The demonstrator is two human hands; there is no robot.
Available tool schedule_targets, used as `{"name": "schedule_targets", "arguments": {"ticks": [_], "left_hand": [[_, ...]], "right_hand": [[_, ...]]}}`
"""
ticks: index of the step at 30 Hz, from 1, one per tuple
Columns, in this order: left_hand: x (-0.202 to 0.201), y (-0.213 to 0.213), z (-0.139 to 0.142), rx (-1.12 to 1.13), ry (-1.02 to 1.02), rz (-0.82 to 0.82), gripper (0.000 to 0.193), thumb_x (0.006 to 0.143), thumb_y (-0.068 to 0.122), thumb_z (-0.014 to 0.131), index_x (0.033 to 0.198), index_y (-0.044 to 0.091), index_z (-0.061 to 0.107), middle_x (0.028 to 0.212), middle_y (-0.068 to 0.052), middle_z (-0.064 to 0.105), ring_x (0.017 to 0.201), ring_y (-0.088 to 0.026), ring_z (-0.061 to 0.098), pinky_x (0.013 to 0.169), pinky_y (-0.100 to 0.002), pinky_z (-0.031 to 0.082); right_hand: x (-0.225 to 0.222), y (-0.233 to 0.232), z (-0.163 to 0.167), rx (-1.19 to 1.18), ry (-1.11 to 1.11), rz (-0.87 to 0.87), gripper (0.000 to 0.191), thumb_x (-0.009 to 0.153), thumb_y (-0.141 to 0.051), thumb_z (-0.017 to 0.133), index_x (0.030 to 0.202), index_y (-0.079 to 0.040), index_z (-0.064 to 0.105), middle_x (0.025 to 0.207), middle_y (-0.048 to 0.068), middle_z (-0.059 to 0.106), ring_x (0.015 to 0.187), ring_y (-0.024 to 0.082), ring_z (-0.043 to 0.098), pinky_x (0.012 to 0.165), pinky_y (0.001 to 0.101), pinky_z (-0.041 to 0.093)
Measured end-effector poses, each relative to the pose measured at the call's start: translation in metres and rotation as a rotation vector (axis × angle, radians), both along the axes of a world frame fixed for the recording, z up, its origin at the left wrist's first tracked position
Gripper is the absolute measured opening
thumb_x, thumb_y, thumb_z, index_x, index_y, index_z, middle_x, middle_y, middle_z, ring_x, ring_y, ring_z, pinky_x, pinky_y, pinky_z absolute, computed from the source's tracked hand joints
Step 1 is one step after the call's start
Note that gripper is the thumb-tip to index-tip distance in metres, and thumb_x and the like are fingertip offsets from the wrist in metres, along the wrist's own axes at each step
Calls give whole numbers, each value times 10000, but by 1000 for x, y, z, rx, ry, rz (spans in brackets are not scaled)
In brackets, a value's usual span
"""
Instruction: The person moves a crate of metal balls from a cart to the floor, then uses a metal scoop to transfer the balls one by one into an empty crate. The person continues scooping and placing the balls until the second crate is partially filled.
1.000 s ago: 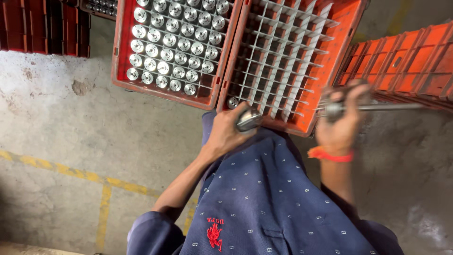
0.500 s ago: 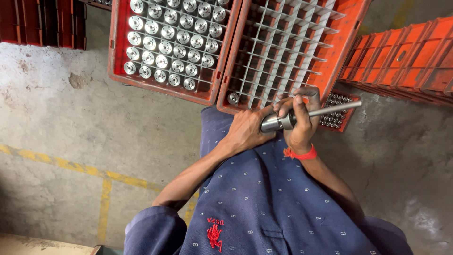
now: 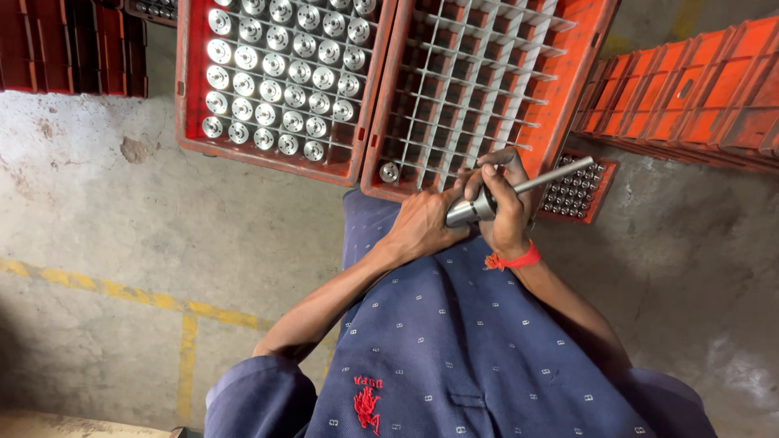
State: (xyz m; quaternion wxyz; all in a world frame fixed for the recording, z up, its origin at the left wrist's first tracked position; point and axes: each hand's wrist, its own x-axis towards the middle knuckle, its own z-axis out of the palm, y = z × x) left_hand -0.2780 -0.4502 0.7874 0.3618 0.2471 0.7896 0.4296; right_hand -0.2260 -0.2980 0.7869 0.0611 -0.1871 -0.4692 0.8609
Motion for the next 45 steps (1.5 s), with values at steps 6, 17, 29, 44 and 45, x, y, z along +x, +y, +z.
{"name": "schedule_targets", "arguments": {"ticks": [6,17,29,44,45], "left_hand": [[2,7,3,-60,33,-31,488,701,270,806,1108,25,695,797,-233,732,750,-401,727,723,-493,573],[-2,2,19,176,-86,-13,418,723,263,772,1070,42,701,854,-179,762,773,-334,763,738,-440,596],[22,3,67,-55,63,-228,377,728,376,810,859,27,755,780,-218,738,735,-391,732,724,-489,579],[2,8,70,256,-144,7,386,725,236,779,1054,41,722,798,-168,755,725,-305,767,707,-405,596],[2,8,70,257,-140,13,386,728,241,783,1053,41,724,802,-170,756,729,-307,766,708,-406,594]], "right_hand": [[8,6,-3,32,56,-8,99,1101,-145,577,1122,-55,541,726,76,582,776,198,620,982,380,543],[2,27,9,-56,135,247,339,1048,-338,607,1141,-18,668,1179,150,676,1342,296,564,1194,443,426],[51,14,57,373,274,243,493,1159,-321,398,989,17,713,1178,233,728,1315,357,607,1235,481,415],[24,29,64,-156,237,133,1052,966,-779,489,1627,30,362,1528,292,470,1400,284,453,1176,371,367],[24,29,62,-128,236,137,1052,966,-781,493,1615,36,365,1522,296,471,1417,290,443,1189,373,366]]}}
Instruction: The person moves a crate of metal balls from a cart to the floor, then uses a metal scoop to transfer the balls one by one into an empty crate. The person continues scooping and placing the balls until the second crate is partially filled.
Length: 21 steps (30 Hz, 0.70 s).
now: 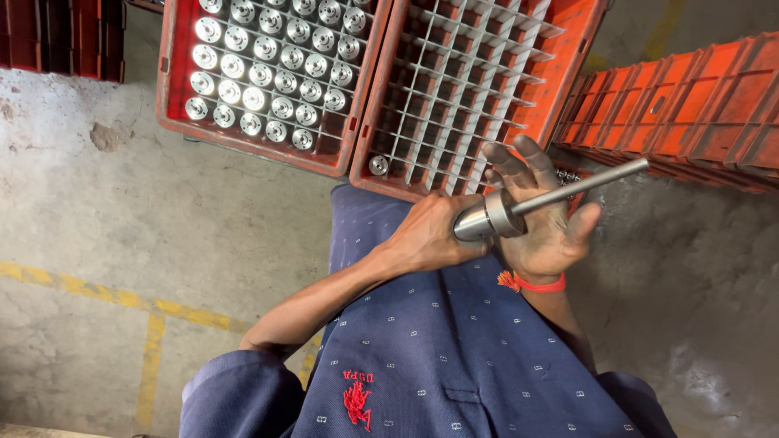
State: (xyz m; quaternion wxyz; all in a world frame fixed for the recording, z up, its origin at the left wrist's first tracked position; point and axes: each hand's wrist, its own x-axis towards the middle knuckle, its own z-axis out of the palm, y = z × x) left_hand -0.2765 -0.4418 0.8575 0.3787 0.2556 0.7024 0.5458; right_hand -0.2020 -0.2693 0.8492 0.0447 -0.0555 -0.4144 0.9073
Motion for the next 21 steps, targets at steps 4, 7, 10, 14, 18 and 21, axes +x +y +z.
{"name": "schedule_targets", "arguments": {"ticks": [4,7,10,14,18,21], "left_hand": [[0,0,-1,-15,32,17,392,738,257,791,1060,44,725,821,-176,758,748,-318,762,711,-415,590],[1,1,-4,-15,38,12,382,757,277,772,1068,61,721,830,-163,767,757,-312,771,719,-414,600],[3,2,-11,-83,113,-51,475,780,348,786,1161,81,690,831,-177,768,743,-346,757,713,-451,589],[4,8,-24,-103,158,-122,597,854,484,778,1252,74,605,861,-207,749,745,-390,736,686,-491,576],[4,-4,-34,-119,205,-202,641,902,536,744,1301,61,582,867,-232,739,780,-399,737,738,-493,583],[-7,-45,-48,-31,194,-52,682,891,527,756,1356,51,605,1085,-263,756,971,-399,739,801,-473,585]], "right_hand": [[2,-4,-6,53,-3,3,1030,978,-767,518,1586,54,385,1473,281,511,1463,297,448,1237,374,365],[5,-5,-12,107,-79,-71,766,1054,-611,544,1463,33,481,1305,222,629,1321,287,574,1202,409,415],[7,-3,-25,128,-121,-161,392,1214,-418,505,1209,-28,549,932,119,662,1008,253,670,1104,442,472],[9,3,-41,57,-158,-274,243,1191,-306,409,1093,-117,528,709,17,568,787,185,651,1092,482,538],[10,20,-37,215,-239,-464,185,1094,-314,544,1119,-132,522,803,-21,578,721,169,633,890,421,588],[8,117,-14,160,-61,-833,184,1103,-185,671,998,-111,540,782,20,503,712,139,546,766,315,534]]}}
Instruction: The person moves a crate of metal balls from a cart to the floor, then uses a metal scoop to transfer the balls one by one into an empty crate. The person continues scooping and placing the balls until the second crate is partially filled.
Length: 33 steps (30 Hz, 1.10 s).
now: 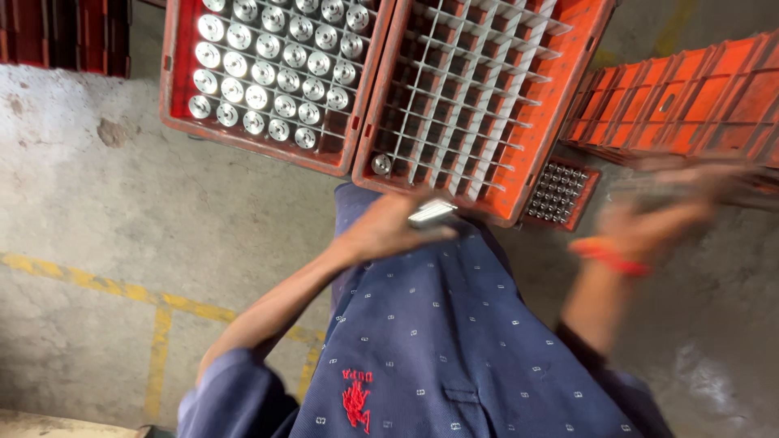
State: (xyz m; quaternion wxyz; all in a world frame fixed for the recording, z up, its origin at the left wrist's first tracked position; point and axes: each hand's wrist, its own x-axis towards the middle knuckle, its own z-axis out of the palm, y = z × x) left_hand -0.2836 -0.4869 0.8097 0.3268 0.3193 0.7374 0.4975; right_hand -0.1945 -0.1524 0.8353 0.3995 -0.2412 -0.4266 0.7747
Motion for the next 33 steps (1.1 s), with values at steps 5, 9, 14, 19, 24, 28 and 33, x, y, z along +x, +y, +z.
{"name": "schedule_targets", "arguments": {"ticks": [5,9,14,19,24,28,33], "left_hand": [[-23,-34,-69,-260,219,85,528,1060,291,602,1460,-36,494,1207,-237,674,947,-431,688,768,-523,553],[-12,-15,-129,-435,548,-162,491,901,55,593,1390,16,584,1193,-192,632,904,-379,705,690,-446,590],[-3,-4,-159,-423,533,-129,318,875,36,606,1189,32,656,1109,-141,654,973,-384,676,640,-419,590],[-15,-20,-142,-261,433,57,248,872,45,626,1116,62,666,1044,-127,681,962,-342,679,770,-442,568],[-67,-44,-129,-359,535,464,300,843,53,691,1142,80,701,1033,-147,672,1009,-366,637,810,-462,536],[-102,-62,-141,-525,806,545,547,701,96,750,1244,50,701,1310,-249,559,1195,-424,509,944,-514,453],[-120,-60,-144,-503,710,440,489,813,225,864,1252,84,703,1366,-203,514,1333,-387,450,1045,-571,365]], "right_hand": [[31,53,-30,150,-123,50,232,1093,-297,711,1151,-110,586,962,69,601,852,157,643,719,289,530],[8,0,-65,-25,-158,144,227,1111,-258,708,1183,-83,583,1061,21,604,908,179,682,789,250,558],[1,-77,-85,-166,-249,288,166,1126,-228,621,1136,-76,556,875,37,596,878,196,667,853,343,579],[14,-98,-98,-206,-336,316,122,1119,-190,558,1142,-70,557,812,49,616,862,178,669,918,359,561],[20,-110,-108,-163,-325,323,117,1149,-161,545,1152,-50,582,819,43,589,769,139,598,971,416,578],[16,-118,-112,-255,-377,285,116,1115,-163,545,1133,-53,578,891,10,541,749,125,592,888,402,575],[9,-129,-120,-261,-378,324,110,1114,-167,539,1123,-61,566,943,19,559,762,122,601,852,381,573]]}}
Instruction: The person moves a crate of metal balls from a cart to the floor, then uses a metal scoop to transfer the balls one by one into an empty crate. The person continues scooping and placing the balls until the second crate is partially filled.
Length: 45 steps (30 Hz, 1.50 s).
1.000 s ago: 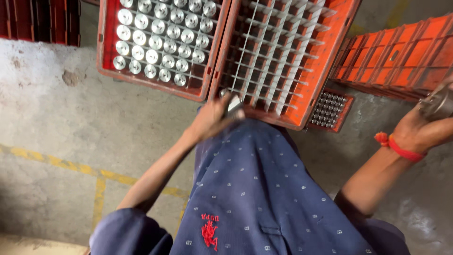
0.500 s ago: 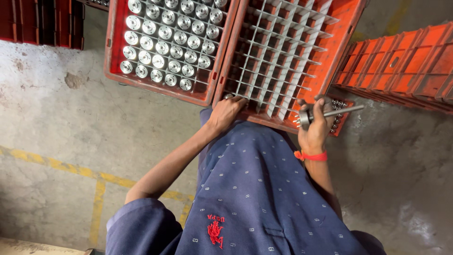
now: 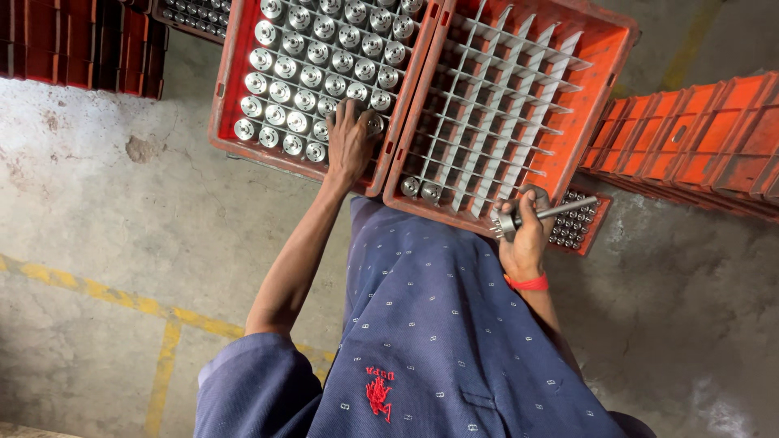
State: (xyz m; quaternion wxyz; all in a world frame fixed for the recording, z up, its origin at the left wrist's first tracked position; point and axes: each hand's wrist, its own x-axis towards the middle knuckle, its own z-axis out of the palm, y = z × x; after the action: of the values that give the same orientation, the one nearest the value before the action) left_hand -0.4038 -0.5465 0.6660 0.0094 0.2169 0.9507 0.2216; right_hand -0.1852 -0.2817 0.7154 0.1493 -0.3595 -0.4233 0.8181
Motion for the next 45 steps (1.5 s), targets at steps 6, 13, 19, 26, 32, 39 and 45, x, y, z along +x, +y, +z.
{"name": "schedule_targets", "arguments": {"ticks": [6,13,19,26,32,39,45], "left_hand": [[3,-34,53,664,-250,64,451,783,225,913,1173,102,722,1286,-129,607,1207,-260,615,1039,-424,520],[52,47,47,1450,-1026,332,316,874,141,831,1076,42,608,935,-118,657,853,-254,649,772,-397,542],[125,89,51,609,-665,18,305,742,147,779,1020,52,697,891,-166,760,816,-312,743,738,-438,583],[140,114,85,339,-772,-146,334,759,284,811,1018,91,726,839,-201,751,833,-398,723,754,-484,557],[136,119,72,300,-873,-312,445,697,321,811,1083,106,761,887,-183,774,836,-343,764,768,-449,586],[125,108,51,344,-888,-407,641,785,461,809,1229,19,672,991,-219,767,912,-327,770,834,-436,598],[111,66,25,137,-371,-595,530,941,288,643,1401,42,553,1174,-209,696,932,-394,712,735,-463,584]], "right_hand": [[8,-6,-4,-8,15,28,105,1111,-153,541,1120,-53,570,938,33,567,748,120,603,833,387,590],[-15,-16,11,-49,8,100,98,1071,-138,533,1093,-47,559,843,20,593,719,139,613,753,359,581],[-39,-12,38,13,115,120,149,1115,-184,553,1122,-35,559,753,60,584,723,163,599,734,327,531],[-41,-9,51,79,116,73,199,1101,-229,575,1110,-31,556,731,48,588,737,171,622,769,347,542],[-26,-4,38,258,242,222,223,1119,-247,576,1118,-26,548,689,61,595,698,181,620,812,351,543],[-25,13,-4,-62,112,44,171,1078,-210,590,1084,-40,581,719,21,580,706,153,614,769,353,542],[-15,55,-33,-27,157,-240,113,1102,-165,600,1092,-53,602,787,-2,549,744,105,561,884,402,569]]}}
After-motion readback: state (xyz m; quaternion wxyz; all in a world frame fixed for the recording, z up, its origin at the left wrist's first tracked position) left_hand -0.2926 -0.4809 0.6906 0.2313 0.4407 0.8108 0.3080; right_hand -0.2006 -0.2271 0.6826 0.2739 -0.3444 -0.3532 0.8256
